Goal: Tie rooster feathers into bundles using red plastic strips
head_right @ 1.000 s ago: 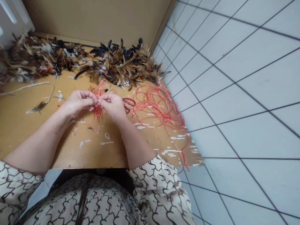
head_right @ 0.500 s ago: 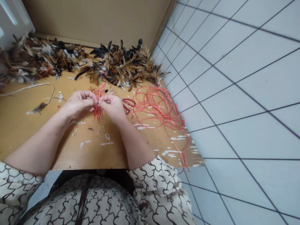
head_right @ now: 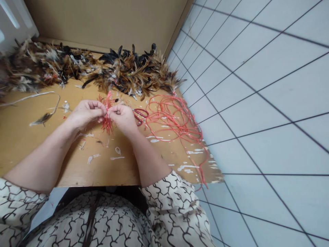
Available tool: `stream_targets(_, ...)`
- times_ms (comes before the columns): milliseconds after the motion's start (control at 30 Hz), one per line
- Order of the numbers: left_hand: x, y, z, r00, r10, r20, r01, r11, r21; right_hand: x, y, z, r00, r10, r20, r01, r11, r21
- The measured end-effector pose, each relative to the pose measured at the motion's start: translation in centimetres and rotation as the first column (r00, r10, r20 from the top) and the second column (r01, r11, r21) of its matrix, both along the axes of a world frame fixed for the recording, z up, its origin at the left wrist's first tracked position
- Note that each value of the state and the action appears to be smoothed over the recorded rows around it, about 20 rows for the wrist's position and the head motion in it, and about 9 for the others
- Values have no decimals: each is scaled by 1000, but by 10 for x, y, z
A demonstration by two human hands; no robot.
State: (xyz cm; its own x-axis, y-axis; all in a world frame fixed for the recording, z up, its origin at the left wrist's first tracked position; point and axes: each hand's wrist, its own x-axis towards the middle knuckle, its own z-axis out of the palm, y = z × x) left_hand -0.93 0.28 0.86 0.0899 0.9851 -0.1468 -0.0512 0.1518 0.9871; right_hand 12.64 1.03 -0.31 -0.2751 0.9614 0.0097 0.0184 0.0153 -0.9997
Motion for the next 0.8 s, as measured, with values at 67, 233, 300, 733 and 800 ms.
stream_targets(67, 0, 0, 0, 1000, 3, 0, -3, 1000, 1, 0, 0, 0, 1000, -3, -7, 3, 1000, -2)
stream_targets(233, 0, -1, 3, 1000, -3, 6, 3, 1000, -10, -1, 0, 0, 1000, -14, 6, 14, 1000, 2)
stream_targets(300, 0, -1, 3, 1000, -5, -7, 5, 1000, -8, -1, 0, 1, 999, -23, 22, 22, 1000, 12)
stream_targets(733, 2, -2, 3, 999, -49, 23, 49, 999, -16, 0, 2, 0, 992, -84, 90, 80, 996, 42)
stream_targets(800, 1, -1, 5, 998, -9, 68, 10, 1000, -17, 2, 5, -2, 991, -121, 48, 120, 992, 35)
